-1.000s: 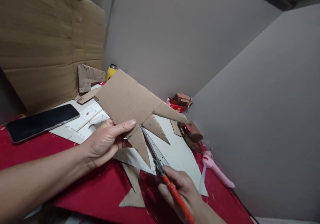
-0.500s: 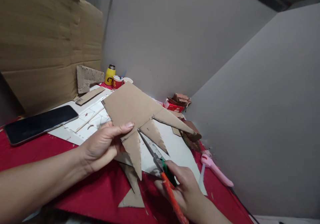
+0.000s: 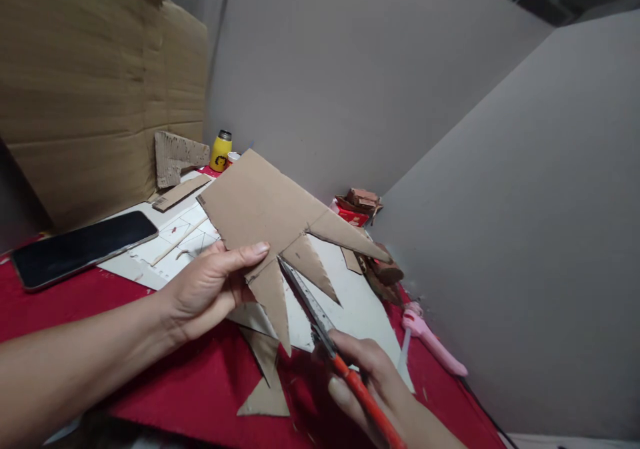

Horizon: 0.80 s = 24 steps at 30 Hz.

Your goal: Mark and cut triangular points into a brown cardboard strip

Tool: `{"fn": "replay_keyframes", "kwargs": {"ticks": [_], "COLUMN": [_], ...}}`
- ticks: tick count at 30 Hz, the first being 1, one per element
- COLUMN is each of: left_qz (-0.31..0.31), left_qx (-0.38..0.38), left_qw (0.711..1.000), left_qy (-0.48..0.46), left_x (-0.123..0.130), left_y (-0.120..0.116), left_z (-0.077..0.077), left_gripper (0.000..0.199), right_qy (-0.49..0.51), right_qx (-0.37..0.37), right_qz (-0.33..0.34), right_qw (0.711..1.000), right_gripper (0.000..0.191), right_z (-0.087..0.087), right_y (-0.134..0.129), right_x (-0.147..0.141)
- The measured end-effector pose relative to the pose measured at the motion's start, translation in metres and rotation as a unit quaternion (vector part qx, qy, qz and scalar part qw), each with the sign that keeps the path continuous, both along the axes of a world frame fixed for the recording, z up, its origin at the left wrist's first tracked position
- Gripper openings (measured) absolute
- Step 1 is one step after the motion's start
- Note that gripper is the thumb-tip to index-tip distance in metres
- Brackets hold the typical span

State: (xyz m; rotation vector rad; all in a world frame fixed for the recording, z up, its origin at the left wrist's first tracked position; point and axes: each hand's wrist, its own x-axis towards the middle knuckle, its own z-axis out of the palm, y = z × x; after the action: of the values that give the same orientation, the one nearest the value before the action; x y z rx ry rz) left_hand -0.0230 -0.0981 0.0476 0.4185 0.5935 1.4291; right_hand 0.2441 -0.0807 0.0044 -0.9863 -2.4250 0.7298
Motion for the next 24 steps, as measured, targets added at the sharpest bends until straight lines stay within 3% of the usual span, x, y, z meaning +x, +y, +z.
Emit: {"fn": "replay_keyframes", "kwargs": {"ticks": [6,16,24], "left_qz": [0.022,0.033,0.012], "left_qx": [0.022,0.035,0.049], "left_qw": [1.000,0.998,0.997], "left_qy": [0.007,0.036,0.065], "left_x": [-0.002,-0.002,-0.001], "left_y": [-0.001,0.000,-0.001], "left_z": [0.000,-0.004,-0.006], "left_gripper": [0.015,0.021,0.036], "right_qy": [-0.004,-0.027,-0.022], "right_qx": [0.006,-0.014,-0.055], "right_qz": [-0.032,0.017,-0.004], "right_qw": [0.999,0.999,0.998], "right_gripper": [0.036,0.021,0.036], "right_z": [-0.007,0.005,-0.001], "right_y": [-0.004,-0.001,-0.004], "right_x": [0.009,-0.001,0.001]}}
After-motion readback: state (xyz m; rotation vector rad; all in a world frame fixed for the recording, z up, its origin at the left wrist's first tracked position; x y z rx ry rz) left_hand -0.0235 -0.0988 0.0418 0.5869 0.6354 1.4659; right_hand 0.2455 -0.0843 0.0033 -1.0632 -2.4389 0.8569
